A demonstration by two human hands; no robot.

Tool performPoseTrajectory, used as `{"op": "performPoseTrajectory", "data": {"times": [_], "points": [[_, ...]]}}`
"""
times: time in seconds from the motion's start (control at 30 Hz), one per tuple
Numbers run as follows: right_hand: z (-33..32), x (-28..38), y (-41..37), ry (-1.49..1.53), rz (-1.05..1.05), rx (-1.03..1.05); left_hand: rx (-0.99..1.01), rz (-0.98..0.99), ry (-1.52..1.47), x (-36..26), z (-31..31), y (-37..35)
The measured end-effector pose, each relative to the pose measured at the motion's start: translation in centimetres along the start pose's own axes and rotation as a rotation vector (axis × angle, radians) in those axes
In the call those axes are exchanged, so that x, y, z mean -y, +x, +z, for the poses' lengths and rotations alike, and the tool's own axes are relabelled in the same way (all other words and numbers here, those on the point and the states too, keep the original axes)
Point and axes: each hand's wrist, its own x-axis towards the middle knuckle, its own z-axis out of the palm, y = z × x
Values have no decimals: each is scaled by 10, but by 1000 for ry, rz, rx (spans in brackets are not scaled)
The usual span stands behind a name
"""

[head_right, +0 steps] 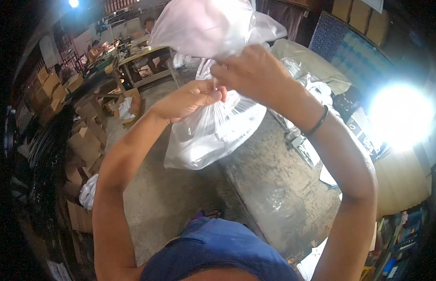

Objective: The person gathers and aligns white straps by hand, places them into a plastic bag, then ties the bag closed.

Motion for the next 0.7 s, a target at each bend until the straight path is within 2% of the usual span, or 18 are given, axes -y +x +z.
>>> {"op": "performPoseTrajectory", "data": {"times": [0.03, 0.07, 0.1, 0.13, 0.17, 0.2, 0.23, 0.27, 0.33, 0.37, 0.4, 0.47, 0.5, 0.6, 0.7], "points": [[0, -7, -2, 14, 19, -105, -153, -23, -165, 1, 10, 2], [4, -15, -2, 10, 24, -100, -306, -48, -331, 3, 21, 5], [10, -22, -3, 80, 45, -178, -434, -67, -406, 4, 33, 10], [14, -23, -6, 152, 68, -253, -422, -75, -413, 12, 36, 14], [4, -22, -7, 98, 119, -195, -565, 135, 55, 24, 38, 19], [3, -27, -8, 61, 86, -282, -686, 345, 528, 35, 38, 23], [1, -28, -14, 60, 98, -280, -634, 488, 751, 28, 28, 24], [-1, -30, -17, 53, 108, -287, -634, 491, 752, 20, 24, 21], [0, -31, -19, 24, 105, -286, -280, 257, 502, 0, 16, 20], [-1, -34, -19, -3, 100, -280, -206, 62, 515, -10, 14, 20], [-1, -34, -22, -6, 107, -275, -197, 65, 514, -9, 10, 22], [-12, -32, -16, -183, 45, -227, -10, -23, 296, -9, 0, 28], [-22, -31, -17, -174, 91, -74, 33, -14, 220, -7, -1, 26], [2, -30, -25, -100, 127, -196, 72, -135, 258, -14, 6, 18], [16, -31, -40, -92, 128, -135, 276, -38, 327, 0, 11, 15]]}}
